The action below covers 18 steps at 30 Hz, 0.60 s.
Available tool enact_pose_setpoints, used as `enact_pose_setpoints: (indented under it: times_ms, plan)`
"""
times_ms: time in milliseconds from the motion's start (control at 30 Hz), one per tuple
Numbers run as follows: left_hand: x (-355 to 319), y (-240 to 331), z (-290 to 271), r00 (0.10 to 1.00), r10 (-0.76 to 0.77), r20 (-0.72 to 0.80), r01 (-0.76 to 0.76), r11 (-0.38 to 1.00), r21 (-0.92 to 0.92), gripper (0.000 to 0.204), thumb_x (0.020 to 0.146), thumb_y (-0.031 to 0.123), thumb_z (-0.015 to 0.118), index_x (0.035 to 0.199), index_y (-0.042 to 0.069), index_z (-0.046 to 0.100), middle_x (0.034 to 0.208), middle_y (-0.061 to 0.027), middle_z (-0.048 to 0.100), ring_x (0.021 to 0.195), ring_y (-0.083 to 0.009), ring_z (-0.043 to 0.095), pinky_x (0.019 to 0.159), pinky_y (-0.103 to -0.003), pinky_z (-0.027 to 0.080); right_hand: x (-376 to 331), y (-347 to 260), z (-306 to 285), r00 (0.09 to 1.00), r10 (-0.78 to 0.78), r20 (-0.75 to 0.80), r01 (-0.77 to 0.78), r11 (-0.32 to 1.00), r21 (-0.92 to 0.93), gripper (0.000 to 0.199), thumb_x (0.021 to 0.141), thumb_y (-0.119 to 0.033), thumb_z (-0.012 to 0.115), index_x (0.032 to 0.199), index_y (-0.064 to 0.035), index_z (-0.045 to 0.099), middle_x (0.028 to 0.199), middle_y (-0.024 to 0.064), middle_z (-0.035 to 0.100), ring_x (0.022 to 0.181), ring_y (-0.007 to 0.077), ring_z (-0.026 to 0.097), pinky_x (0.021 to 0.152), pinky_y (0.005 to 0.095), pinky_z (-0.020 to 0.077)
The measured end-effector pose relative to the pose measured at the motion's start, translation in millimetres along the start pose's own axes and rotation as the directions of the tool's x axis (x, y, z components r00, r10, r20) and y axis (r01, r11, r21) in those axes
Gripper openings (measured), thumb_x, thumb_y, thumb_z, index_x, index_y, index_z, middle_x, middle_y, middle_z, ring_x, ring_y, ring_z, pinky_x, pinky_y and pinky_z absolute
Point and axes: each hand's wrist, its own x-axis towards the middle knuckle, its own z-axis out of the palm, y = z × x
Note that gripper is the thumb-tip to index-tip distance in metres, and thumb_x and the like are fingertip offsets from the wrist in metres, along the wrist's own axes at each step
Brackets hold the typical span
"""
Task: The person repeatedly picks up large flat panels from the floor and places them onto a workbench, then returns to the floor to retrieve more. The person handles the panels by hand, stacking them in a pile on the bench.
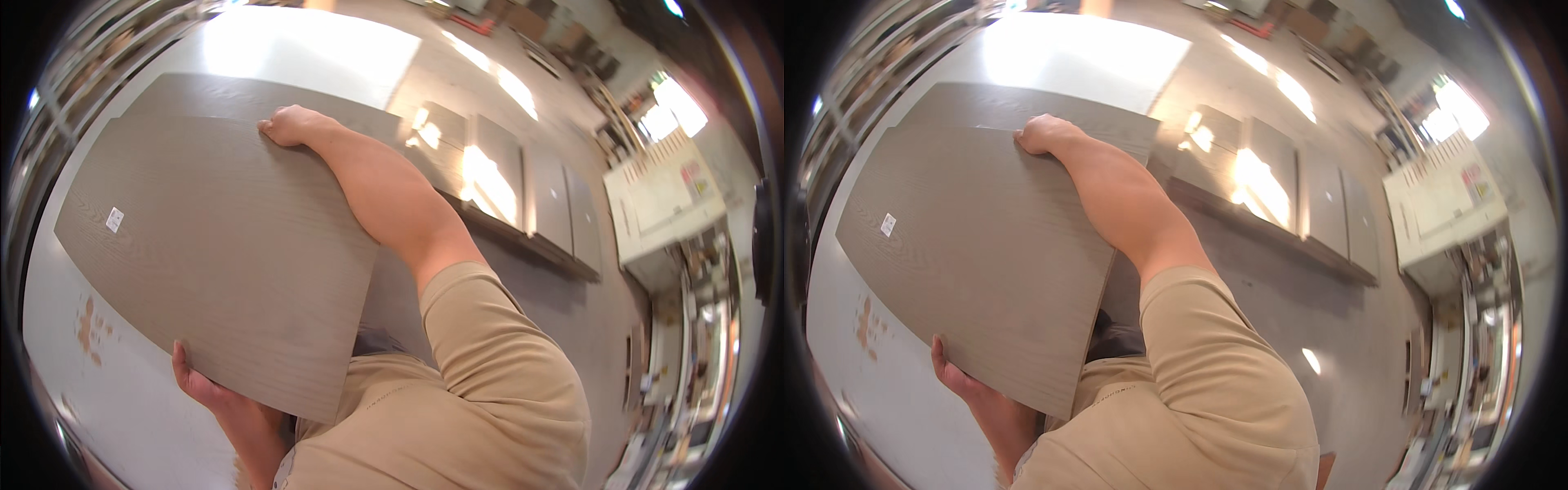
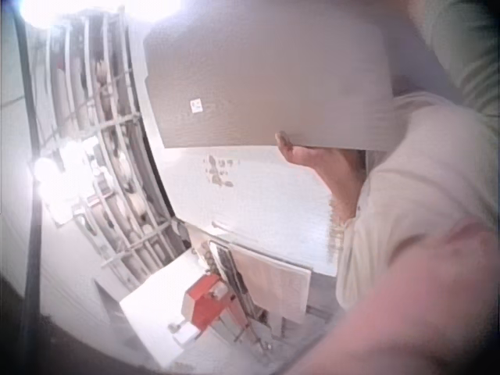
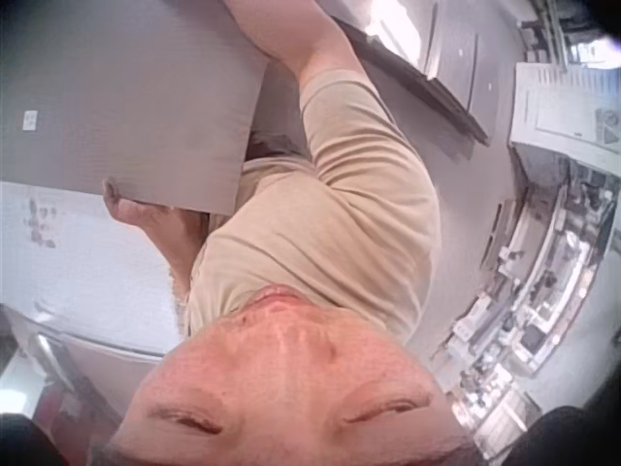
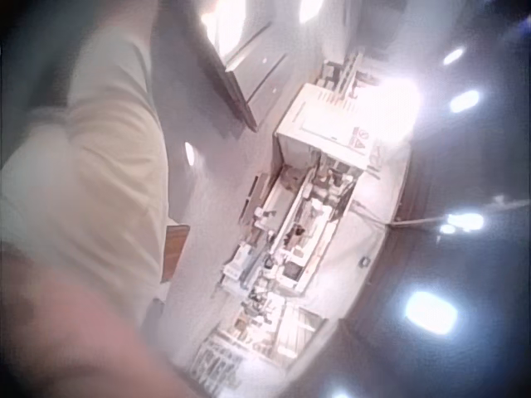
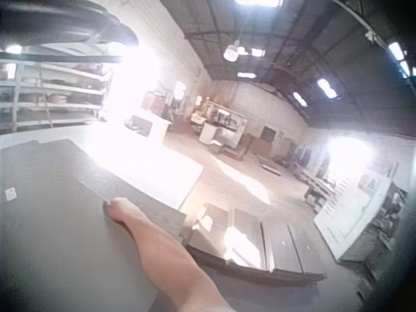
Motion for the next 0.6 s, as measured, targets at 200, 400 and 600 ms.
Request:
enact_pose_setpoints:
  times_ms: [200, 400, 600]
  plan:
    - [72, -30, 12, 0.986, -0.155, 0.058, 0.154, 0.988, 0.027, 0.039, 0.095, 0.03, 0.041, 0.121, 0.004, 0.055, 0.121, -0.008, 0.058, 0.109, -0.0246, 0.056, 0.09, -0.039, 0.047, -1, 90, -24, 0.994, 0.091, -0.059, -0.091, 0.996, 0.009, 0.06, 0.099, -0.049, 0.03, 0.129, -0.0023, 0.055, 0.136, 0.0176, 0.05, 0.126, 0.0354, 0.046, 0.106, 0.0424, 0.0366]
    - [108, -41, 22, 0.99, -0.136, 0.028, 0.132, 0.986, 0.104, 0.041, 0.093, 0.025, 0.044, 0.125, 0.0, 0.05, 0.125, -0.0125, 0.054, 0.113, -0.0268, 0.054, 0.093, -0.038, 0.046, 22, 120, -32, 0.991, 0.125, -0.055, -0.123, 0.991, 0.043, 0.057, 0.097, -0.048, 0.036, 0.129, -0.0045, 0.054, 0.137, 0.016, 0.05, 0.126, 0.0333, 0.047, 0.106, 0.0424, 0.0378]
    - [179, -70, -22, 0.874, 0.447, 0.192, -0.239, 0.05, 0.97, 0.076, 0.097, 0.031, 0.046, 0.147, -0.009, 0.004, 0.157, -0.021, 0.002, 0.145, -0.032, 0.006, 0.117, -0.04, 0.008, 98, 182, -41, 1.0, -0.004, 0.011, 0.006, 0.986, -0.168, 0.05, 0.095, -0.044, 0.042, 0.126, -0.008, 0.056, 0.132, 0.0149, 0.054, 0.124, 0.0319, 0.049, 0.103, 0.0427, 0.0398]
